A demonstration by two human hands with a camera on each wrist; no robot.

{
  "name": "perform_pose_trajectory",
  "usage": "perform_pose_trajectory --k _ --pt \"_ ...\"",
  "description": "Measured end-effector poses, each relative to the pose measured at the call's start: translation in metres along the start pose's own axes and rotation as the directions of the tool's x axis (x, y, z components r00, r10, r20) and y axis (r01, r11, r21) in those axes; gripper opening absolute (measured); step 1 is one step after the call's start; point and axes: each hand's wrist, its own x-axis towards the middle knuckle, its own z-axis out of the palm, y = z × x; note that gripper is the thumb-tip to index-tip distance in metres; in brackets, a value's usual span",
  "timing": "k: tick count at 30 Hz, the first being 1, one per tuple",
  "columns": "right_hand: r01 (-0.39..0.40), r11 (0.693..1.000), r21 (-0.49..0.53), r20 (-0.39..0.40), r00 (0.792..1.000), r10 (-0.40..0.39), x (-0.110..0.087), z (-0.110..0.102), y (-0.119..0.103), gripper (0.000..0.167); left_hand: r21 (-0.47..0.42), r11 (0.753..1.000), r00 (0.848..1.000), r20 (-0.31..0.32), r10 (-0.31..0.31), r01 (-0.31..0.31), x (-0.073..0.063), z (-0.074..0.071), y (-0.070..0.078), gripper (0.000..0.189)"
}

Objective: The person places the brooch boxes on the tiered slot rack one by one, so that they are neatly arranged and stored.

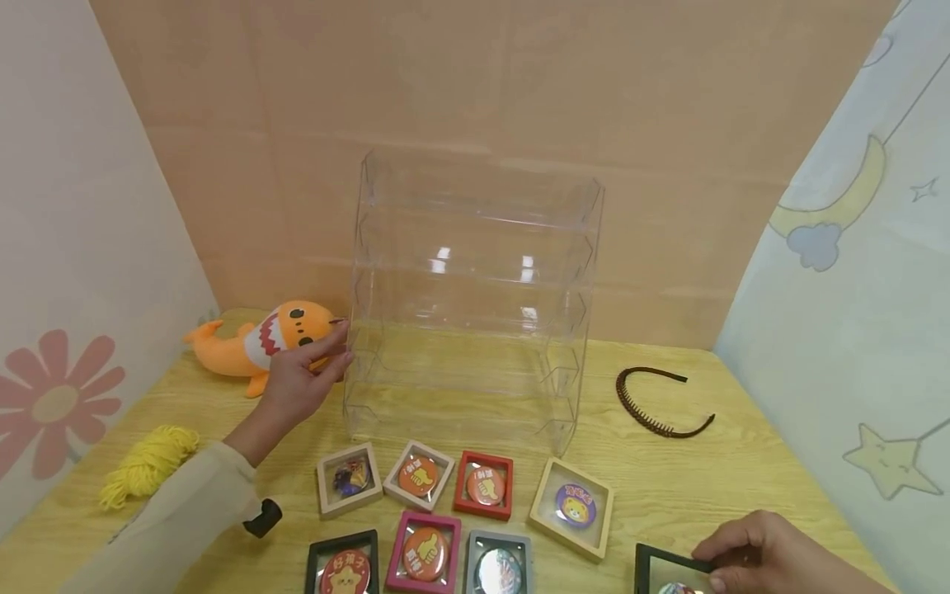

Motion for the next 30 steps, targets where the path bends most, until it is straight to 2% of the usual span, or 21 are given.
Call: perform_pose_trajectory --k 7,11,13,18,21,25,30 --pt "-0.013 0.991 0.136 0.013 1.000 0.011 -0.006 -0.010 0.000 0.041 0.025 1.000 1.000 0.001 0.001 -0.001 0.002 0.004 0.014 0.041" --pt "0.011 0.985 0.171 0.026 1.000 -0.016 -0.007 -0.013 -0.001 0.042 0.025 1.000 1.000 0.006 -0.013 0.013 0.001 0.004 0.009 0.042" --pt "0.048 0.989 0.136 0.023 0.998 -0.052 -0.007 -0.015 -0.004 0.045 0.001 1.000 0.999 0.014 -0.031 0.031 0.000 0.004 0.004 0.042" --pt "0.096 0.992 -0.085 -0.019 0.995 -0.098 -0.003 -0.025 -0.017 0.045 -0.073 0.995 0.997 0.036 -0.062 0.065 0.000 0.003 -0.002 0.042" --pt "0.056 0.983 -0.176 -0.057 0.996 -0.067 -0.003 -0.033 -0.028 0.042 -0.078 0.994 0.996 0.040 -0.074 0.077 0.001 0.004 -0.001 0.042" --pt "-0.008 0.969 -0.248 -0.130 0.991 -0.026 -0.004 -0.046 -0.041 0.039 -0.075 0.993 0.996 0.041 -0.084 0.087 0.001 0.006 -0.001 0.042" --pt "-0.100 0.945 -0.313 -0.264 0.964 0.015 0.000 -0.063 -0.055 0.034 -0.067 0.994 0.996 0.031 -0.079 0.081 0.001 0.007 0.000 0.042"
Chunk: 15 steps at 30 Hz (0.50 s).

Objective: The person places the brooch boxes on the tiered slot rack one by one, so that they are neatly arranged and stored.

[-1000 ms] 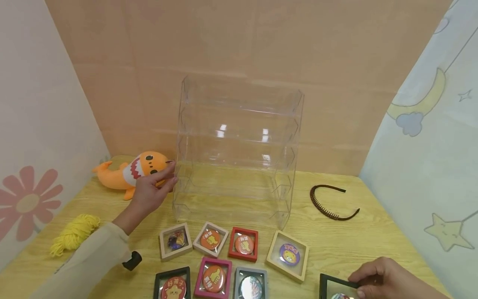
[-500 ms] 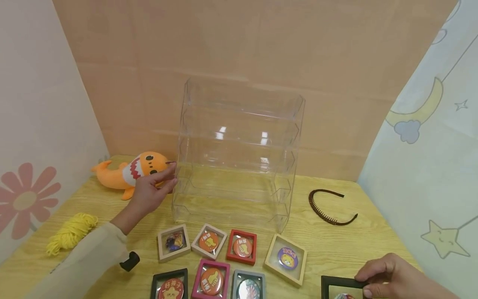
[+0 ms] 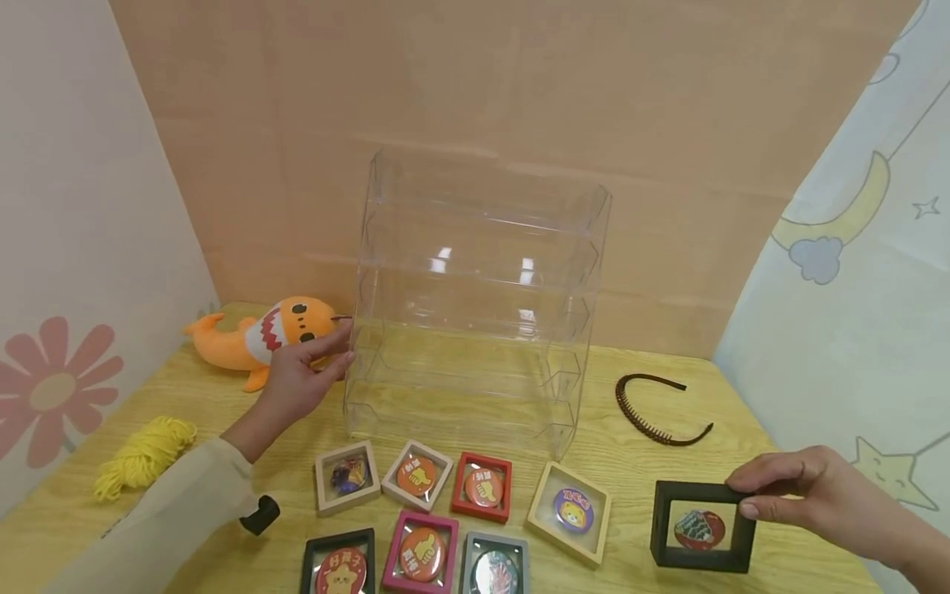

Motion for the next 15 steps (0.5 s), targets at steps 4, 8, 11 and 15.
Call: perform_pose_trajectory --k 4,8,11,15 --pt "-0.035 0.991 -0.126 -0.149 0.989 0.016 0.013 -0.006 -0.009 0.029 -0.007 1.000 1.000 0.000 -0.006 0.006 0.001 0.000 0.002 0.042" --pt "-0.080 0.975 -0.207 -0.260 0.965 0.024 0.029 -0.007 -0.019 0.022 -0.011 1.000 1.000 0.004 -0.014 0.014 0.000 0.001 0.001 0.042" --pt "-0.082 0.971 -0.224 -0.296 0.955 0.013 0.044 -0.009 -0.024 0.019 0.004 1.000 1.000 0.002 -0.008 0.008 0.000 0.003 0.003 0.042" --pt "-0.066 0.974 -0.217 -0.327 0.945 -0.008 0.062 -0.011 -0.028 0.021 0.037 0.999 1.000 0.003 0.003 -0.003 -0.001 0.004 0.020 0.040"
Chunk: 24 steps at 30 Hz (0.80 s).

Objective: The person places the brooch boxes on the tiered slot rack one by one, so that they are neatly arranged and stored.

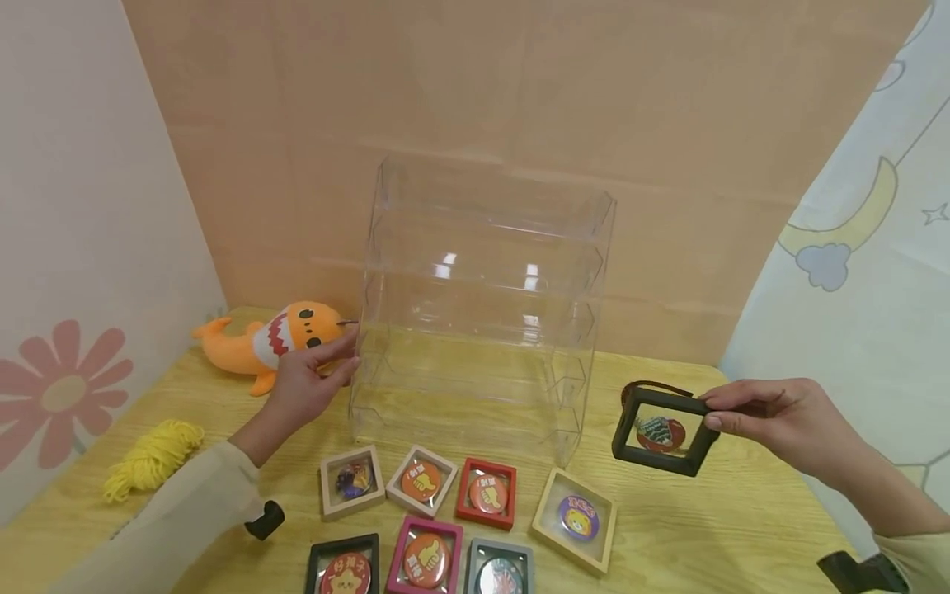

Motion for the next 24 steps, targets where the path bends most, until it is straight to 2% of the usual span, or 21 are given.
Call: perform_pose_trajectory --k 3,8,10,16,24 --pt "0.019 1.000 0.012 -0.026 0.999 -0.018 0.010 0.000 -0.002 0.023 0.013 1.000 1.000 0.009 -0.005 0.005 0.000 0.000 0.013 0.039" --pt "0.041 0.999 0.008 -0.081 0.996 -0.040 0.022 -0.001 -0.005 0.021 -0.002 1.000 1.000 0.013 0.007 -0.007 0.001 0.000 0.017 0.039" --pt "0.036 0.999 0.011 -0.101 0.994 -0.035 0.028 -0.001 -0.007 0.019 -0.001 1.000 1.000 0.008 0.018 -0.018 0.001 0.002 0.011 0.039" --pt "0.048 0.999 0.016 -0.150 0.988 -0.045 0.049 0.005 -0.015 0.014 -0.002 1.000 1.000 -0.004 0.030 -0.030 0.000 0.005 -0.019 0.043" --pt "0.056 0.997 0.052 -0.181 0.982 -0.046 0.095 0.027 -0.040 0.007 0.055 0.997 0.999 -0.009 0.047 -0.046 -0.001 0.002 -0.023 0.043"
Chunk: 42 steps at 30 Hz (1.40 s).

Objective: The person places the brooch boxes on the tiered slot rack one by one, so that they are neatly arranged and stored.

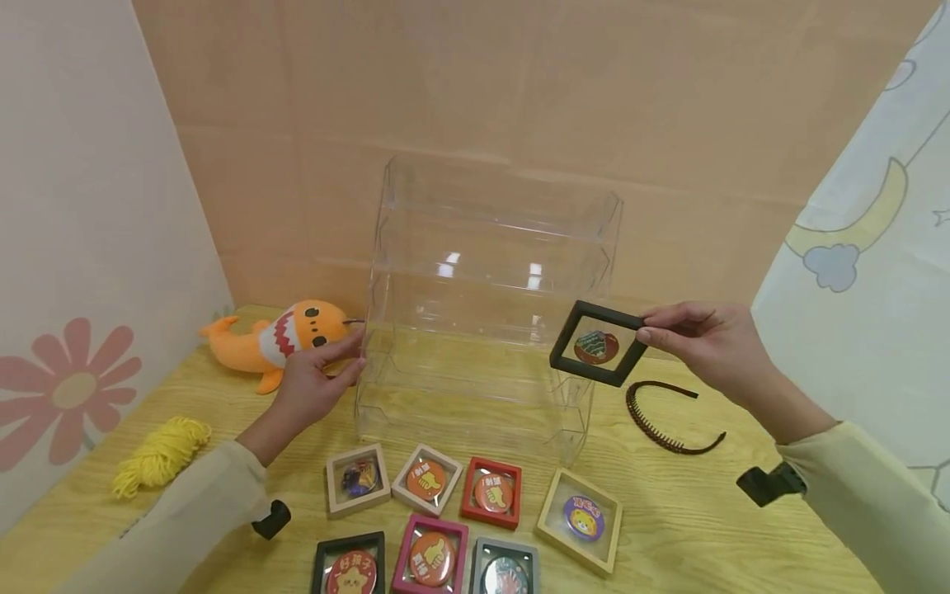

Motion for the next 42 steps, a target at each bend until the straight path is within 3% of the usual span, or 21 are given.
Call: perform_pose_trajectory --k 10,24,32,42 --pt "-0.003 1.000 0.010 0.013 1.000 0.003 0.047 0.043 -0.027 0.016 -0.008 1.000 1.000 -0.026 0.011 -0.011 -0.001 0.001 0.005 0.043" --pt "0.009 0.997 0.076 -0.030 1.000 -0.006 0.089 0.094 -0.043 0.017 -0.051 0.999 1.000 -0.029 -0.004 0.003 -0.002 0.007 0.011 0.042" --pt "-0.032 0.998 0.054 0.028 0.999 0.031 0.096 0.117 -0.050 0.014 -0.049 0.998 0.999 -0.022 0.037 -0.038 -0.001 0.009 0.009 0.043" --pt "0.038 0.999 -0.039 0.112 0.993 -0.033 0.102 0.133 -0.064 0.010 -0.033 0.999 0.999 -0.033 0.013 -0.014 -0.002 0.007 0.008 0.044"
